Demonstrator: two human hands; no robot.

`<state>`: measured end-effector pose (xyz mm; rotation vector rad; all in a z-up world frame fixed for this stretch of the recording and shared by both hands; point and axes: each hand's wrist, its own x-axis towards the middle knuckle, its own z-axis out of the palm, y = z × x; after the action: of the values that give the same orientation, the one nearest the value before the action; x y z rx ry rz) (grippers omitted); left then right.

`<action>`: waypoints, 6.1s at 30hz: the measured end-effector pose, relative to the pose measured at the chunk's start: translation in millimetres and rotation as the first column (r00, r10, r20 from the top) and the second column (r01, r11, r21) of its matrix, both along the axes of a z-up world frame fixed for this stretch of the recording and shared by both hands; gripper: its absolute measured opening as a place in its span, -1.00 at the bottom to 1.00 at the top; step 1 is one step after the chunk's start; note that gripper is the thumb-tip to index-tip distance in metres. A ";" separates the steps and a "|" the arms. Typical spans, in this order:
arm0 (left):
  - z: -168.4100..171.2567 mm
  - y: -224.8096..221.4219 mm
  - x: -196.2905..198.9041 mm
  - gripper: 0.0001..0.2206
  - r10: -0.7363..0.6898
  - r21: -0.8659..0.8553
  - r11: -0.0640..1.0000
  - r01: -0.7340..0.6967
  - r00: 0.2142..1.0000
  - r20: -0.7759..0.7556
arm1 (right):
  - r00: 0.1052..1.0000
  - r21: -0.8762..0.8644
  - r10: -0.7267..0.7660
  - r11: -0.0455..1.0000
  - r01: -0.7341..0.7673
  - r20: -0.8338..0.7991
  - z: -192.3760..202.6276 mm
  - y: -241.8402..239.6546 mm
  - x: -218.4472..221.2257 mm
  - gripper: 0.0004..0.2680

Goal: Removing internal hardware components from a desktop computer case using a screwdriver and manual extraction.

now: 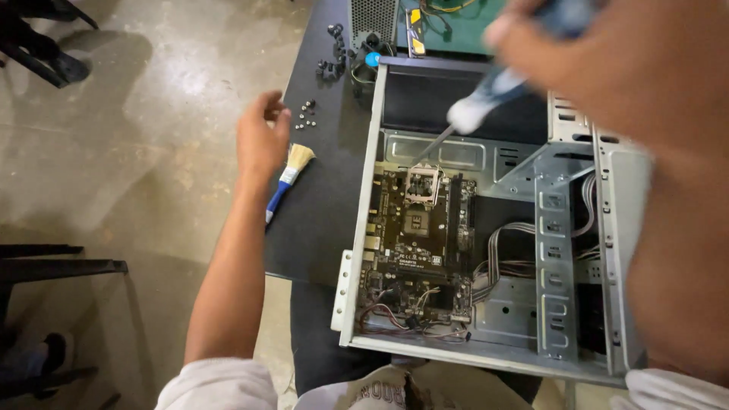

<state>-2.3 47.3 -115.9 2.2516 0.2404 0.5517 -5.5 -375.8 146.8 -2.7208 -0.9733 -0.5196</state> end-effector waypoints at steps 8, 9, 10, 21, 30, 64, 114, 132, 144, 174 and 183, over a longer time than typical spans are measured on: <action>143.7 -120.0 -123.3 -0.39 -0.671 0.045 0.736 0.676 0.718 0.186 | 0.925 0.044 0.364 0.931 -0.361 -0.107 -5.7 78.1 -61.4 -0.92; 145.9 -126.3 -130.6 -0.48 -0.681 0.043 0.730 0.682 0.721 0.129 | 0.908 0.032 0.414 0.910 -0.412 -0.073 -10.2 80.4 -67.4 -0.91; 147.2 -132.9 -138.0 -0.56 -0.691 0.041 0.723 0.690 0.720 0.069 | 0.886 0.019 0.461 0.887 -0.461 -0.040 -15.8 82.3 -73.7 -0.89; 138.5 -127.7 -179.9 -0.78 -0.676 0.135 0.731 0.669 0.737 0.010 | 0.874 0.035 0.485 0.873 -0.486 0.043 -60.3 85.5 -106.0 -0.85; 126.2 -127.1 -182.1 -0.82 -0.648 0.173 0.752 0.636 0.761 0.020 | 0.880 -0.018 0.464 0.885 -0.465 0.098 -74.8 92.8 -108.4 -0.83; 127.9 -122.5 -184.5 -0.87 -0.662 0.158 0.737 0.658 0.749 -0.033 | 0.953 -0.155 0.294 0.941 -0.302 -0.071 -64.8 98.4 -118.6 -0.59; 123.1 -114.2 -180.5 -0.62 -0.768 -0.154 0.627 0.763 0.639 0.038 | 0.798 -0.256 0.571 0.755 -0.603 -0.195 -40.6 85.1 -118.2 -0.86; 109.7 -122.1 -178.3 -0.55 -0.705 -0.093 0.700 0.708 0.706 0.063 | 0.812 -0.217 0.367 0.838 -0.500 -0.454 -22.5 85.2 -118.7 -0.72; 97.5 -117.9 -175.8 -0.50 -0.777 -0.133 0.619 0.774 0.628 0.035 | 0.829 -0.257 0.410 0.814 -0.521 -0.379 -31.8 85.7 -117.0 -0.69; 109.1 -118.1 -174.8 -0.52 -0.762 -0.124 0.641 0.758 0.648 0.024 | 0.813 -0.177 0.518 0.803 -0.569 -0.267 -37.9 88.0 -119.0 -0.78; 107.6 -123.4 -174.8 -0.63 -0.743 -0.108 0.666 0.738 0.669 -0.008 | 0.827 -0.265 0.346 0.831 -0.489 -0.443 -39.0 87.8 -125.6 -0.78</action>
<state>-177.1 -76.1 -8.4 2.0302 -0.6158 0.0272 -131.1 -288.0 107.8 -2.6066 -1.6301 0.2979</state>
